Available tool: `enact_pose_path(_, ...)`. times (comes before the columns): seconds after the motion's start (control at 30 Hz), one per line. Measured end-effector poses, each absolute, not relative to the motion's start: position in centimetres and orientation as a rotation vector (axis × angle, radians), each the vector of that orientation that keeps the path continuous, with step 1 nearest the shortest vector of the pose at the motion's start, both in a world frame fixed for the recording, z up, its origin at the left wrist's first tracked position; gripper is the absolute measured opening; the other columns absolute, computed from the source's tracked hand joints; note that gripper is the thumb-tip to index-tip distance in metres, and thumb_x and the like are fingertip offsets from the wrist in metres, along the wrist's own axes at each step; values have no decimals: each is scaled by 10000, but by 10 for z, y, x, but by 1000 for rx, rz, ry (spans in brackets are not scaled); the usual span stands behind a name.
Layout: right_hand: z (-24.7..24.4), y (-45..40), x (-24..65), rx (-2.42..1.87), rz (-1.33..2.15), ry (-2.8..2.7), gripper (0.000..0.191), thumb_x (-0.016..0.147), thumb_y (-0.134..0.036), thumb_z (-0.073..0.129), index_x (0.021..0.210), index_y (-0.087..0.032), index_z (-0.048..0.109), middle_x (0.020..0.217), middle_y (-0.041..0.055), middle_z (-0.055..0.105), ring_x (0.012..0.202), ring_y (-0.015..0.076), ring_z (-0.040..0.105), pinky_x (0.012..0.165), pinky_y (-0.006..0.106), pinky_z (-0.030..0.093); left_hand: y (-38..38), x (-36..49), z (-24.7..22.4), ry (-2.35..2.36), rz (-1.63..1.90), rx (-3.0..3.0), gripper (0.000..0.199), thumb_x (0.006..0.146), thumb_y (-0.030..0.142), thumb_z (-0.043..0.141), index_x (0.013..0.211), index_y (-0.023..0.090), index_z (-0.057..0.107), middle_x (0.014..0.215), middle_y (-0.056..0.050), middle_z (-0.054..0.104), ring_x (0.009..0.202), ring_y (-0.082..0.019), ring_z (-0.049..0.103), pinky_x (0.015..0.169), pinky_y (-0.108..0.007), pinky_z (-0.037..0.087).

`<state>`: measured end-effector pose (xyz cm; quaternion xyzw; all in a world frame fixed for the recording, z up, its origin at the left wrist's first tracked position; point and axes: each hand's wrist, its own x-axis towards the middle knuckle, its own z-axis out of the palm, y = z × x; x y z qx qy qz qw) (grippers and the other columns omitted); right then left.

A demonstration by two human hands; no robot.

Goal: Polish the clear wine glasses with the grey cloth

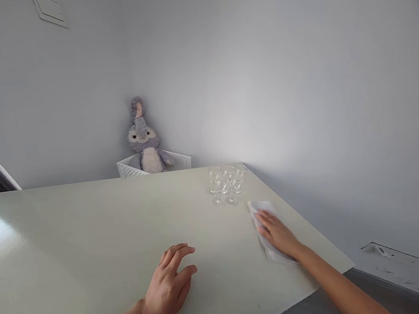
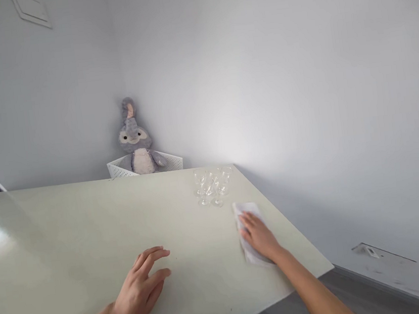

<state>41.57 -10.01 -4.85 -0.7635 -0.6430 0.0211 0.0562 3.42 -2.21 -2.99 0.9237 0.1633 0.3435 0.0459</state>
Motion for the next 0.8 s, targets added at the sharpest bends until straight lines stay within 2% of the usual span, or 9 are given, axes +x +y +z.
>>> enact_pose_path(0.07, -57, -104, 440, -2593, -34, -1649, 565, 867, -409, 286, 1314, -69, 359, 1391, 137, 301, 1294, 267, 229, 1051, 419, 212, -22, 35, -29, 527, 1059, 2797, 295, 719, -4, 384, 832, 199, 565, 1124, -91, 497, 1084, -246, 434, 773, -384, 435)
enact_pose_path(0.17, -64, -105, 439, -2613, -74, -1647, 578, 867, -415, 270, 1318, -62, 349, 1396, 143, 288, 1297, 270, 218, 1049, 418, 213, -20, 35, -29, 608, 1097, 2717, 284, 738, 6, 376, 829, 204, 560, 1101, -86, 503, 1045, -225, 459, 758, -363, 443)
enact_pose_path(0.37, -50, -85, 326, -1967, 193, -2272, 596, 863, -507, 280, 1375, -205, 231, 1450, 46, 149, 1330, 227, 94, 1072, 412, 150, -10, 32, -30, 925, 1114, 2389, 231, 792, 104, 390, 901, 231, 549, 1055, -65, 527, 969, -193, 499, 729, -331, 470)
enact_pose_path(0.5, -32, -73, 240, -1558, 482, -2470, 655, 832, -544, 354, 1379, -215, 208, 1462, 48, 87, 1332, 250, 45, 1076, 431, 111, 1, 27, -36, 1116, 1052, 2048, 195, 808, 199, 392, 918, 231, 549, 1063, -61, 534, 1001, -203, 502, 627, -276, 489)
enact_pose_path(0.53, -29, -70, 226, -1464, 562, -2443, 646, 826, -542, 375, 1368, -216, 244, 1459, 54, 119, 1328, 250, 84, 1073, 425, 134, 4, 26, -38, 1141, 1047, 1979, 196, 807, 211, 392, 920, 227, 551, 1051, -58, 542, 975, -197, 519, 627, -273, 490)
enact_pose_path(0.6, -26, -62, 212, -1385, 675, -2172, 563, 834, -504, 391, 1316, -217, 346, 1408, 76, 285, 1279, 229, 259, 1039, 390, 244, 8, 24, -41, 1173, 1033, 1891, 208, 807, 217, 384, 925, 223, 555, 1015, -46, 566, 889, -171, 557, 669, -281, 491)
enact_pose_path(0.7, -28, -37, 226, -1459, 663, -1399, 376, 834, -427, 407, 1120, -198, 487, 1084, 87, 575, 978, 188, 543, 862, 337, 430, 11, 25, -44, 1194, 955, 1910, 248, 796, 198, 379, 959, 239, 561, 1003, -22, 590, 776, -139, 578, 697, -287, 488)
enact_pose_path(0.77, -30, -14, 250, -1492, 611, -940, 293, 782, -385, 469, 999, -190, 489, 886, 48, 600, 757, 157, 582, 738, 308, 474, 10, 28, -45, 1171, 890, 2012, 302, 775, 169, 396, 1013, 255, 559, 1042, -19, 591, 798, -145, 583, 692, -288, 491)
enact_pose_path(0.8, -31, -3, 263, -1496, 608, -784, 287, 745, -358, 504, 978, -192, 474, 862, 31, 591, 689, 138, 576, 703, 293, 478, 9, 29, -46, 1148, 866, 2082, 340, 760, 151, 413, 1050, 259, 552, 1070, -25, 586, 841, -156, 582, 711, -296, 491)
